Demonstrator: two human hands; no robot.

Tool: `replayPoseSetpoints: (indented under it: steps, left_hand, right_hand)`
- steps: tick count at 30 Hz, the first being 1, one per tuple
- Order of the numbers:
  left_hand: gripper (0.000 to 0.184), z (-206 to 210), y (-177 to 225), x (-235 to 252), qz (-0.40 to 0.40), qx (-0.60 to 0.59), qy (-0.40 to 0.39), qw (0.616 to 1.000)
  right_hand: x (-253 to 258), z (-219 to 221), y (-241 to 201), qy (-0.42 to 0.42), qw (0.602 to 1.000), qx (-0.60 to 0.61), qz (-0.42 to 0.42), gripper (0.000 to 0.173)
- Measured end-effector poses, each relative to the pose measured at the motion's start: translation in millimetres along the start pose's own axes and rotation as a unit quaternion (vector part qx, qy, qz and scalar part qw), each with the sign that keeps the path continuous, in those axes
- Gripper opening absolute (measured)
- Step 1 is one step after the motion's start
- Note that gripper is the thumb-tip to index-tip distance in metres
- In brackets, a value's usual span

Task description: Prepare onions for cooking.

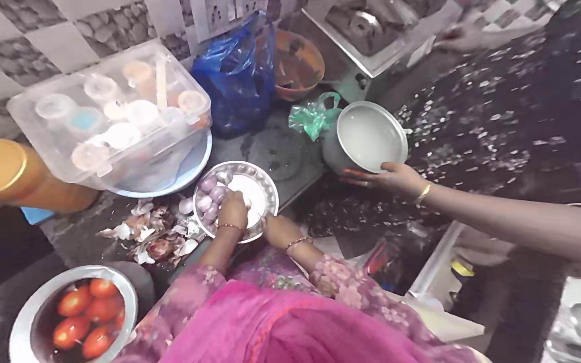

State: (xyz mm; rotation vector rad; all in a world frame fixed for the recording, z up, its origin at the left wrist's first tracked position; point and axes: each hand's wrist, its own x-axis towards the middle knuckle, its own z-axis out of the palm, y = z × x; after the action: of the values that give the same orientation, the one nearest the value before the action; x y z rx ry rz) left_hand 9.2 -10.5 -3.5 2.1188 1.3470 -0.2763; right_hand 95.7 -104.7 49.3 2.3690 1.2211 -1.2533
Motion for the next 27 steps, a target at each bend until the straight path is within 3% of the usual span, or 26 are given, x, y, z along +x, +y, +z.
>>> replayPoseSetpoints:
  steps: [18,27]
  left_hand:
    - [0.051,-5,2,-3,0.013,0.006,-0.004,1.000]
    - [0.053,-10,2,-5,0.009,0.004,-0.011,1.000]
  right_hand:
    - [-18,3,0,0.024,0.996,-0.075,0.035,0.042]
    - [6,2,25,0.002,0.996,0.076,-0.053,0.048]
